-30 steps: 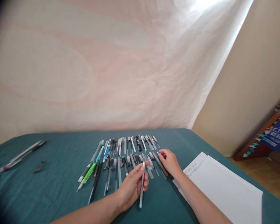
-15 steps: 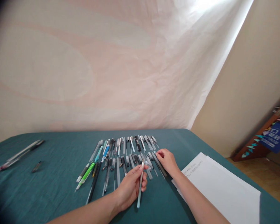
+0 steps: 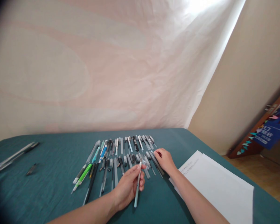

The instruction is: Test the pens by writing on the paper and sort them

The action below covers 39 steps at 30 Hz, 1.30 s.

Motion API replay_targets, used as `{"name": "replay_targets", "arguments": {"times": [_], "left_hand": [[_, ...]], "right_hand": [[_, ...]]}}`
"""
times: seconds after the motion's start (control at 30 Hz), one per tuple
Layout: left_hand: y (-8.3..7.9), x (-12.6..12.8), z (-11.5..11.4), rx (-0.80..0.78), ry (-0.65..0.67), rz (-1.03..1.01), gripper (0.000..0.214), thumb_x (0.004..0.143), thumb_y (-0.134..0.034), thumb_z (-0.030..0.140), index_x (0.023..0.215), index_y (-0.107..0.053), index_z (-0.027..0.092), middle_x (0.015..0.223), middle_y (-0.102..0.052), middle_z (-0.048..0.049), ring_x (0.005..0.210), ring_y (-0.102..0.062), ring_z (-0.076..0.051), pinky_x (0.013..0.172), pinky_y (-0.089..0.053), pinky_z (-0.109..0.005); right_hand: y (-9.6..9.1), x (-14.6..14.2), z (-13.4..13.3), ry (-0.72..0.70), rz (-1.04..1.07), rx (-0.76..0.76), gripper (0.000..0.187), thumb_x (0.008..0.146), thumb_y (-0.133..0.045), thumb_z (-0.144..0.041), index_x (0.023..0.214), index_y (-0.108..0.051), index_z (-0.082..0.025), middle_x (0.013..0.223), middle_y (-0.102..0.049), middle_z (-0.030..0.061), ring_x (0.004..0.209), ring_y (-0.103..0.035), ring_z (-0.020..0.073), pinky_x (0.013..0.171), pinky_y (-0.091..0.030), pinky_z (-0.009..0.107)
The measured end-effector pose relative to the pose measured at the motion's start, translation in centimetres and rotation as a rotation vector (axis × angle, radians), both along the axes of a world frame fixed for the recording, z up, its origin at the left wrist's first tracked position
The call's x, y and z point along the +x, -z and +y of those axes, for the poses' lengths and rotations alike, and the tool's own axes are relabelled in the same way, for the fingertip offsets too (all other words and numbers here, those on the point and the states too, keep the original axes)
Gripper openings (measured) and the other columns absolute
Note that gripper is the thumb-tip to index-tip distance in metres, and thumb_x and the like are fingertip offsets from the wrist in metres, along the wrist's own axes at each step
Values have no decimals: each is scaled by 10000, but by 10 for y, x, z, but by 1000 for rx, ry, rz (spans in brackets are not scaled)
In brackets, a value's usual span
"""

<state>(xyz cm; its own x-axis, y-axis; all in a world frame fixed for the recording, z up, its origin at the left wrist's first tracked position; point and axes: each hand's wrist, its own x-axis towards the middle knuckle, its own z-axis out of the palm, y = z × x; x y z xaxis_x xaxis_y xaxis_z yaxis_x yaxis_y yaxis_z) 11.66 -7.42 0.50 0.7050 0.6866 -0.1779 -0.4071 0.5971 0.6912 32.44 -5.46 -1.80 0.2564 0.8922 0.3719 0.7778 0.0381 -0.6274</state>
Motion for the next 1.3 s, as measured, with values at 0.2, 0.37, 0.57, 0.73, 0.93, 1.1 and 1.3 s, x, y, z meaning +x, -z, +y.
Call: {"name": "replay_targets", "arguments": {"times": [0.2,0.37,0.57,0.73,0.93,1.1,1.3], "left_hand": [[2,1,0,-5,-1,12,225,782,-544,343,870,-535,137,608,-464,24,478,-439,-75,451,-343,-211],[2,1,0,10,7,14,224,791,-533,342,866,-539,131,605,-460,23,478,-437,-72,449,-347,-207],[1,1,-1,9,8,12,210,790,-540,343,840,-523,139,597,-457,29,471,-433,-65,442,-346,-197],[2,2,-1,23,-8,29,262,779,-546,389,807,-527,129,584,-466,26,461,-423,-62,442,-342,-197],[4,1,0,54,8,18,277,763,-567,401,735,-490,136,587,-494,18,471,-436,-64,471,-346,-203],[4,-1,-1,8,14,-34,233,772,-573,347,743,-473,139,600,-470,28,476,-419,-52,456,-304,-185],[4,-2,1,-45,39,-78,239,787,-553,355,830,-497,126,595,-442,36,442,-367,-34,425,-245,-172]], "right_hand": [[-4,1,-1,25,96,7,320,759,-461,-436,729,-653,-182,691,-624,40,630,-536,179,630,-392,284],[-20,-15,-7,-10,218,-19,396,783,-434,-502,736,-629,-161,649,-619,32,588,-539,165,568,-400,261],[-40,-66,-22,-259,551,-193,374,753,-522,-505,638,-566,-152,537,-556,-12,495,-477,103,493,-365,215],[-42,-79,-28,-237,682,-219,342,726,-579,-469,591,-505,-164,504,-511,-37,461,-425,79,453,-309,200],[-47,-71,-27,-244,809,-208,358,712,-591,-481,587,-496,-160,515,-463,-42,458,-361,67,431,-256,198],[-48,-70,-26,-293,866,-204,361,699,-616,-473,593,-527,-140,522,-459,-36,458,-340,57,431,-241,198],[-45,-67,-26,-343,962,-232,319,715,-618,-445,726,-624,-126,575,-511,-13,497,-390,66,433,-252,191]]}}
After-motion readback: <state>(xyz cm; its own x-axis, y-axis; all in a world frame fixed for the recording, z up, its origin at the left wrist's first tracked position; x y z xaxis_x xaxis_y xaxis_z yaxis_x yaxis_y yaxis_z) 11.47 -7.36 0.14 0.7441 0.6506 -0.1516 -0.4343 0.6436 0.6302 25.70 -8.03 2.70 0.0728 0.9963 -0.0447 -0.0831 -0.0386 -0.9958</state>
